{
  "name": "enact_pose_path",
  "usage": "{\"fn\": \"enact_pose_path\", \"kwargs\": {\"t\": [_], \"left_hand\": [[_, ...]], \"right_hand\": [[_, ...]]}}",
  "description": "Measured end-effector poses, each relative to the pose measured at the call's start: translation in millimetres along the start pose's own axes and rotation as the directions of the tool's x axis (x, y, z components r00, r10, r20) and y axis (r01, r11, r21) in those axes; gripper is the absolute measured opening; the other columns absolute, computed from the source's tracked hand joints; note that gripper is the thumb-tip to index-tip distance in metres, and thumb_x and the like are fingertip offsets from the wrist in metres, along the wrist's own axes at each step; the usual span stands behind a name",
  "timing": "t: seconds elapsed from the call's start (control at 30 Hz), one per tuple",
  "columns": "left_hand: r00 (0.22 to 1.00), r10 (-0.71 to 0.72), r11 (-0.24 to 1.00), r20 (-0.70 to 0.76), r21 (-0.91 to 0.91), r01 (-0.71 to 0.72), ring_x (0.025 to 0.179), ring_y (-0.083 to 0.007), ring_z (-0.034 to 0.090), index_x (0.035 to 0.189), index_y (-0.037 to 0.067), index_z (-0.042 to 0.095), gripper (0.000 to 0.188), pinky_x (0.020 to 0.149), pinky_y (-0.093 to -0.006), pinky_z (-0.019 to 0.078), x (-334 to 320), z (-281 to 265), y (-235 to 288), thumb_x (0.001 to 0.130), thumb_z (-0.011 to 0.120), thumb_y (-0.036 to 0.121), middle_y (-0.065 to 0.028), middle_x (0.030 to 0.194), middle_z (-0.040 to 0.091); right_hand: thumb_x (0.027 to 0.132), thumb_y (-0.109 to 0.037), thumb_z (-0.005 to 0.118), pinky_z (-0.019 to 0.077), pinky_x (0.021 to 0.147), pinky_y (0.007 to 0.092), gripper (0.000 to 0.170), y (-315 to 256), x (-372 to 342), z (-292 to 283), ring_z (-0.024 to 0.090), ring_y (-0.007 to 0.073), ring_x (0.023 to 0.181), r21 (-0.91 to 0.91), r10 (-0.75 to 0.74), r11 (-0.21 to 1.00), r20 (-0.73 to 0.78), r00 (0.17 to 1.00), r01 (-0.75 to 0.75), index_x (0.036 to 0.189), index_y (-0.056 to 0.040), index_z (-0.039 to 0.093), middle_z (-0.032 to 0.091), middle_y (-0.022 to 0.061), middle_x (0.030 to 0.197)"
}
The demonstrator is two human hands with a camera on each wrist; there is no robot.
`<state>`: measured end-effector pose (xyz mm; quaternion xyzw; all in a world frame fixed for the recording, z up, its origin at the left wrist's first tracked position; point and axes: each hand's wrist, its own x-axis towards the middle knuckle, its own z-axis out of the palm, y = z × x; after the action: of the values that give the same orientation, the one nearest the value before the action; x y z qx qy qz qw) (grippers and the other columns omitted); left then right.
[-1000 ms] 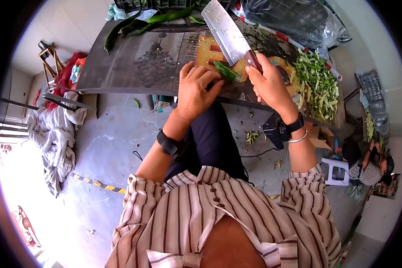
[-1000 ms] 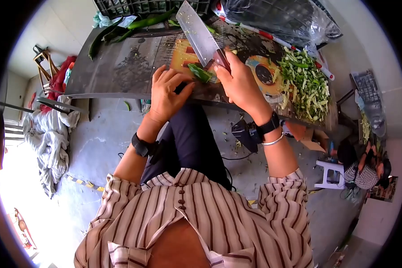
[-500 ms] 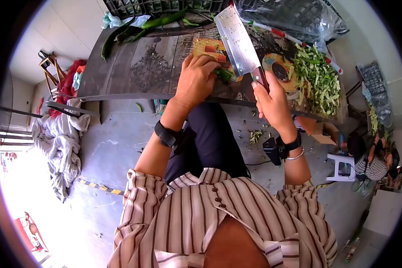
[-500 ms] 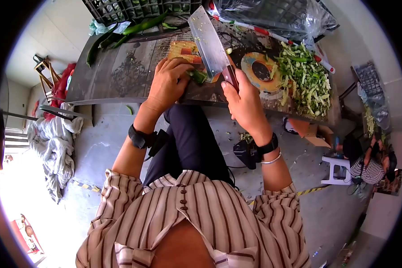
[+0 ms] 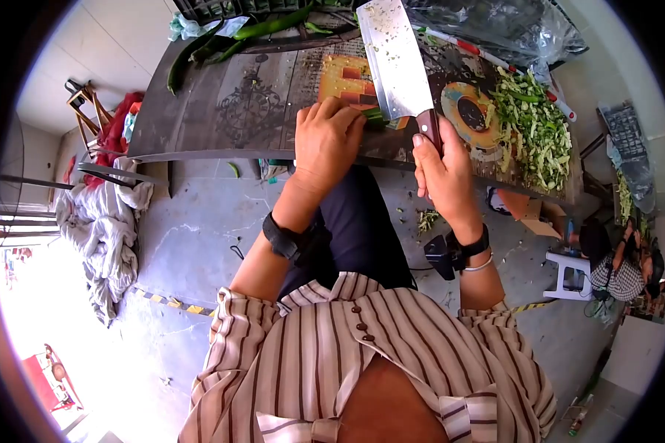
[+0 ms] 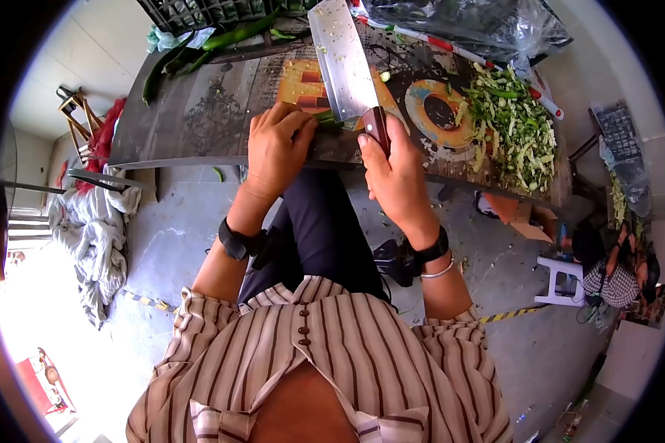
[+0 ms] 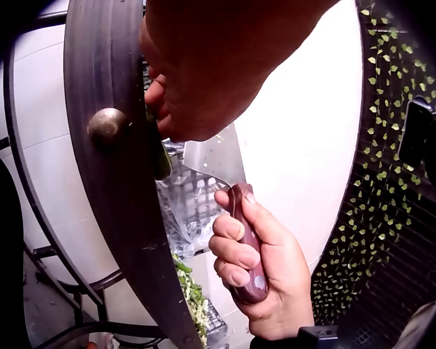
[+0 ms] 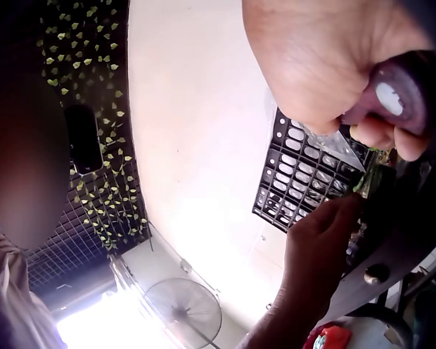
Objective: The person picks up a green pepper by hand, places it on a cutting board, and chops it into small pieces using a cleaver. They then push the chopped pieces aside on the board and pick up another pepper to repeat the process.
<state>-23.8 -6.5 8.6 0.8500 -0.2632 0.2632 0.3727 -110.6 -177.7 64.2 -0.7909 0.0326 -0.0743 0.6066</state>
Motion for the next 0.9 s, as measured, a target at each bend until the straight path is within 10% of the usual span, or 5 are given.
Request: {"fn": "enact_pose_path", "kwargs": {"t": [0.9], "left_hand": [[0.995,-0.1,0.992,0.007,-0.078,0.101,0.076,-0.029,0.062,0.083,0.007,0.07,0.01,0.074,-0.0381,0.0474,-4,0,6,0.077,0.075,0.015,-0.0075,0.084,0.064]], "right_hand": [[0.1,-0.013,0.05,0.0368,0.038,0.0207,0.012,26,-15,16,0.041,0.0045,0.044,0.119,0.016,0.993,-0.113,0.993,-0.002,0.107,-0.0031,0.049,0.044,-0.0017,0.062]]}}
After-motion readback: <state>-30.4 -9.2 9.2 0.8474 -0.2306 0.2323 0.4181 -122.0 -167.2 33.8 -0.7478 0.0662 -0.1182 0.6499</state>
